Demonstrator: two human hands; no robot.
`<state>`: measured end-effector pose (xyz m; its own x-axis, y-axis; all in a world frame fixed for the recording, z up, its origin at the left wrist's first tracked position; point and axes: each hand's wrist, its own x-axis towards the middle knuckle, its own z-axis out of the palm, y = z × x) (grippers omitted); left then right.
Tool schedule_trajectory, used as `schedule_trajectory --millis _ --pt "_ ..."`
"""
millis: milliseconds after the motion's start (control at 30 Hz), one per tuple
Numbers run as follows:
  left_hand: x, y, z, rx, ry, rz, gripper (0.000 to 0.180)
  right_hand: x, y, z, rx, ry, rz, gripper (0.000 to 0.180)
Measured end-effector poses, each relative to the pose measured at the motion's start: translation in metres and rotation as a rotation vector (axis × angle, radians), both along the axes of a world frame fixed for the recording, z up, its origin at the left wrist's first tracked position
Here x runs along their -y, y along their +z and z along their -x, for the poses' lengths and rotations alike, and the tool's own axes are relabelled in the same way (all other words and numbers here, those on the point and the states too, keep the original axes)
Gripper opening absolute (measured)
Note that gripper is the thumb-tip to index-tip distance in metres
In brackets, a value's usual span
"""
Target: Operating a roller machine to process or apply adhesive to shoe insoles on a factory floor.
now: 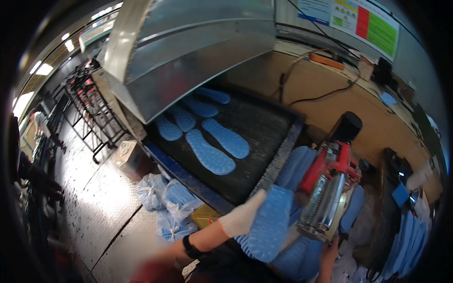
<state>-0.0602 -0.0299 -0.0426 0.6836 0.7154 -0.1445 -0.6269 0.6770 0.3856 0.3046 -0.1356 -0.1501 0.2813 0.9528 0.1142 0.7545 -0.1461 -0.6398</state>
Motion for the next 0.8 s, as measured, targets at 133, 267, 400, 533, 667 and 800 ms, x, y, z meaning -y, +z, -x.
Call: schedule_trajectory --millis 133,267,400,533,667,800 --pt "-0.037 0.022 0.022 -0.204 0.339 -0.162 0.037 0.009 0.006 0.037 0.408 -0.011 0.003 0.067" --pt "-0.125 0.014 0.043 0.035 0.526 0.047 0.034 0.009 0.012 0.049 0.457 0.02 0.108 0.078" --pt "-0.223 -0.008 0.077 -0.396 0.785 -0.153 0.062 0.006 0.018 0.035 0.454 0.095 0.143 0.059" --pt "-0.274 -0.021 0.096 -1.842 0.738 -0.641 0.099 0.008 0.018 0.019 0.362 0.101 0.165 0.049" --pt "-0.304 -0.016 0.097 -1.518 0.738 -0.403 0.081 0.016 0.02 0.012 0.344 0.058 0.144 0.042" --pt "-0.316 -0.004 0.097 -0.599 0.886 0.216 0.062 0.022 0.032 0.013 0.304 -0.015 0.064 0.036"
